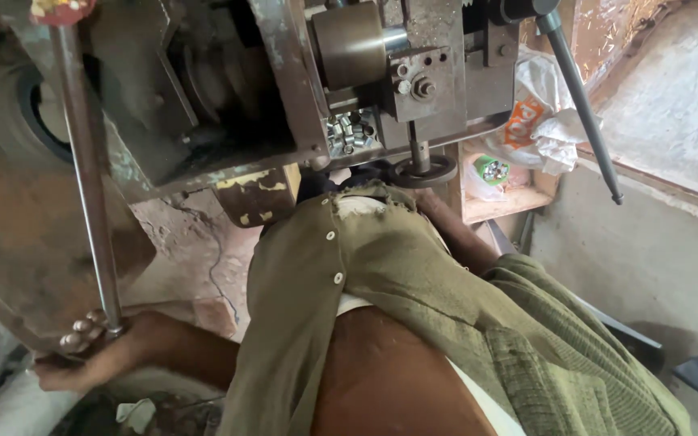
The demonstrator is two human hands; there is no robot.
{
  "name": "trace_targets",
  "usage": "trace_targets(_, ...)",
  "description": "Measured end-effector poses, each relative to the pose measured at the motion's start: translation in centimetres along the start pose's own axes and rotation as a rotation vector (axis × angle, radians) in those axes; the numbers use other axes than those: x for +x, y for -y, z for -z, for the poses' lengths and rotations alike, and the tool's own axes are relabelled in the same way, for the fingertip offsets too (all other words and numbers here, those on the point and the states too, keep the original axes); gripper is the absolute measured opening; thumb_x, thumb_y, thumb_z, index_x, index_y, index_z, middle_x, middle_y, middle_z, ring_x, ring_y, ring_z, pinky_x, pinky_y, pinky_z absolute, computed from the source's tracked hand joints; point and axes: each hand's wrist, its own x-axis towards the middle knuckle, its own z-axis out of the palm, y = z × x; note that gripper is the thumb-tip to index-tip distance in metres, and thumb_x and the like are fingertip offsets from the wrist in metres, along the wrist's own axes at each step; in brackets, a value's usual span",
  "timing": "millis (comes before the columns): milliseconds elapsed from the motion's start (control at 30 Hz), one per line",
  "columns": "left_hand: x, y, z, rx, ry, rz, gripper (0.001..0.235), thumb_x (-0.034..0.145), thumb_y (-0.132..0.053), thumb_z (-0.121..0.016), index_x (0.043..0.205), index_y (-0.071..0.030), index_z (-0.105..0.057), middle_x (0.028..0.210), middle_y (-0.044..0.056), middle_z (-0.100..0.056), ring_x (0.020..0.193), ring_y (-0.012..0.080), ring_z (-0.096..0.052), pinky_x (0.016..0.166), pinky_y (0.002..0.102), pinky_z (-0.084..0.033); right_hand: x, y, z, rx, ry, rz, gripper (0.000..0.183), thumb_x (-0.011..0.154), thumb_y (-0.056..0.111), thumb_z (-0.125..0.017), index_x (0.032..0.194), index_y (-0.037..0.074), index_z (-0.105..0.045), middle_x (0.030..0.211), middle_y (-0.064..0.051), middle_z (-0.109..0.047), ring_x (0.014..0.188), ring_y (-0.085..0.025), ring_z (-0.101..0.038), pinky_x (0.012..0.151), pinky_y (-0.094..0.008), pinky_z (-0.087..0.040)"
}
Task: The person uses a metal lathe to shape small cylindrical metal components. The person operates the machine using various levers and handwheels and then removes and holds the finished metal pieces.
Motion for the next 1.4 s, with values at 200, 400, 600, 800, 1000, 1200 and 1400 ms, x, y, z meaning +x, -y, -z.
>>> trace_targets(200, -0.2, -0.6, -0.4, 0.004, -0.040, 0.027, 0.044, 0.102, -0.045, -0.048, 0.091, -0.003, -0.058, 0.067, 0.001, -0.046, 0.056, 0.0139, -0.048, 0.052, 0.027, -0.038, -0.3, -0.4, -0.4, -0.020, 0.034, -0.070, 0.030, 0.099, 0.022, -0.066, 0.122, 0.005, -0.072, 0.099, -0.008, -0.066, 0.087, -0.017, -0.060, 0.077, -0.034, -0.052)
trace_targets(400, 0.2, -0.2, 0.0, 0.030, 0.040, -0.023, 0.043, 0.102, -0.043, -0.047, 0.092, -0.003, -0.057, 0.067, 0.001, -0.044, 0.055, 0.0131, -0.045, 0.052, 0.027, -0.036, -2.8, 1.0, -0.1, -0.078, 0.011, -0.348, 0.031, 0.097, 0.023, -0.064, 0.121, 0.005, -0.075, 0.090, -0.007, -0.064, 0.078, -0.017, -0.057, 0.070, -0.034, -0.050)
trace_targets(600, 0.1, 0.5, 0.8, 0.008, 0.080, -0.071, 0.043, 0.104, -0.043, -0.047, 0.092, -0.003, -0.057, 0.070, 0.000, -0.043, 0.057, 0.0118, -0.042, 0.055, 0.026, -0.034, -8.4, 4.0, 7.5, -0.129, -0.054, -0.611, 0.039, 0.102, 0.023, -0.058, 0.121, 0.000, -0.082, 0.077, -0.010, -0.056, 0.069, -0.017, -0.052, 0.064, -0.034, -0.043)
trace_targets(800, 0.8, 0.6, 1.1, -0.024, -0.003, 0.015, 0.038, 0.101, -0.040, -0.052, 0.094, -0.003, -0.059, 0.067, 0.001, -0.043, 0.056, 0.0144, -0.045, 0.053, 0.028, -0.036, -2.9, -0.9, 5.7, -0.577, -0.021, -0.062, 0.040, 0.095, 0.035, -0.061, 0.117, 0.004, -0.071, 0.111, -0.009, -0.072, 0.101, -0.025, -0.065, 0.089, -0.040, -0.051)
trace_targets(1000, 0.8, 0.3, 0.8, -0.013, -0.094, 0.061, 0.037, 0.096, -0.039, -0.055, 0.095, -0.002, -0.062, 0.065, 0.000, -0.044, 0.054, 0.0135, -0.046, 0.051, 0.028, -0.037, -6.3, -0.1, 1.9, -0.283, -0.013, -0.279, 0.044, 0.102, 0.037, -0.053, 0.119, -0.002, -0.065, 0.109, -0.012, -0.069, 0.104, -0.024, -0.063, 0.092, -0.037, -0.047)
trace_targets(1200, 1.1, 0.7, 1.6, -0.021, -0.040, 0.047, 0.039, 0.100, -0.040, -0.054, 0.093, -0.002, -0.058, 0.067, 0.002, -0.043, 0.056, 0.0149, -0.046, 0.053, 0.029, -0.037, -9.2, 6.1, 5.8, -0.011, -0.169, -0.575, 0.034, 0.098, 0.029, -0.056, 0.097, -0.001, -0.072, 0.091, -0.007, -0.073, 0.083, -0.016, -0.062, 0.078, -0.031, -0.049)
trace_targets(1400, 1.2, 1.0, 1.9, -0.026, -0.041, 0.023, 0.040, 0.100, -0.039, -0.053, 0.099, 0.001, -0.060, 0.067, 0.001, -0.045, 0.055, 0.0129, -0.044, 0.053, 0.027, -0.037, -9.3, 7.1, 7.8, 0.005, -0.261, -0.503, 0.020, 0.101, 0.016, -0.059, 0.101, -0.001, -0.071, 0.087, -0.009, -0.070, 0.077, -0.017, -0.058, 0.071, -0.032, -0.046)
